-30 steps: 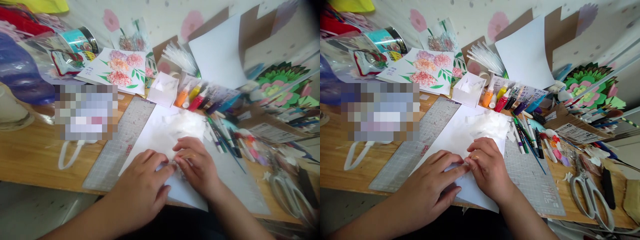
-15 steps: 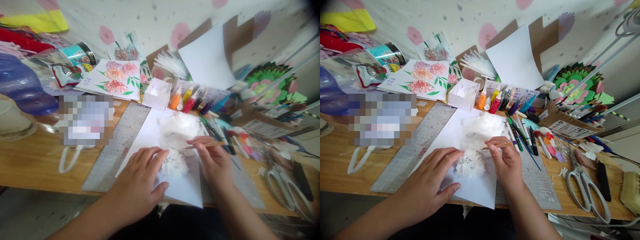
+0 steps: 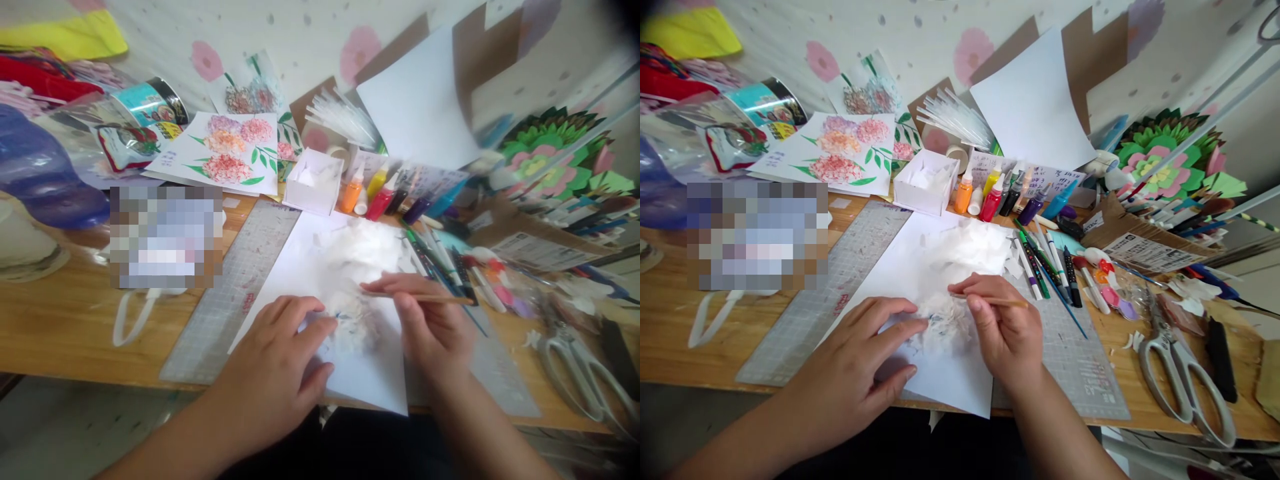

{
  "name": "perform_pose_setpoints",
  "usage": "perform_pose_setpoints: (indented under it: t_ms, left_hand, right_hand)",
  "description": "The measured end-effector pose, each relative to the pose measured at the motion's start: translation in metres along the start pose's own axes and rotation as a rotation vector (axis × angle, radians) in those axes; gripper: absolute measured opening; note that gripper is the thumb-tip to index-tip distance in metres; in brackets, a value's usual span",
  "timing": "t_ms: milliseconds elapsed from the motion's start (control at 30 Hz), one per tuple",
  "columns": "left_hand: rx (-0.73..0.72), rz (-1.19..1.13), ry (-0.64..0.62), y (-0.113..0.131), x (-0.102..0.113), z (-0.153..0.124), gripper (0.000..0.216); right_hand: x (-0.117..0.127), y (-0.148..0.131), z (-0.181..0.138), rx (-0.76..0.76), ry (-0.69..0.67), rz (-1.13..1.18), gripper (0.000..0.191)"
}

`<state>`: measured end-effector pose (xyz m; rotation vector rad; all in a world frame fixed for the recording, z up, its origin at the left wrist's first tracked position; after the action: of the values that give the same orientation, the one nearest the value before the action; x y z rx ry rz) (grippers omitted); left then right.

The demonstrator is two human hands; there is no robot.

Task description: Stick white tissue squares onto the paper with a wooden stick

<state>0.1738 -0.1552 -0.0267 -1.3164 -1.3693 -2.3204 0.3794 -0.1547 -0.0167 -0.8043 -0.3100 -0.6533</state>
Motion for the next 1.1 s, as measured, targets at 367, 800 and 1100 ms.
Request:
perform_pose_setpoints:
  t_ms: [367, 800, 1100]
  left_hand:
    - [-0.003, -0.039, 0.005, 0.000, 0.002, 0.000, 0.021]
    - [-0.024, -0.042, 0.013, -0.002, 0.000, -0.001, 0.023]
    - [-0.013, -0.050, -0.010, -0.003, -0.001, 0.000, 0.029]
  right_hand:
    - [-0.005, -0.008, 0.000, -0.010, -0.186, 0.302, 0.017]
    - [-0.013, -0.015, 0.011, 0.156, -0.249, -0.022, 0.017]
    - [-0.022, -0.008, 0.007, 0.265, -0.291, -0.187, 0.007]
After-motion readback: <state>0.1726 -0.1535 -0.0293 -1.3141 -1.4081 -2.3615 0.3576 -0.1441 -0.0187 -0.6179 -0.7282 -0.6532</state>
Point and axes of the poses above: each hand's wrist, its own z-axis towards the middle knuckle, its own x-axis out of the back of the hand, y = z × x, the point moved 1 cm from there along z, towards the middle knuckle, and after that the axes turned 11 degrees about -z, right-handed, at the moved point
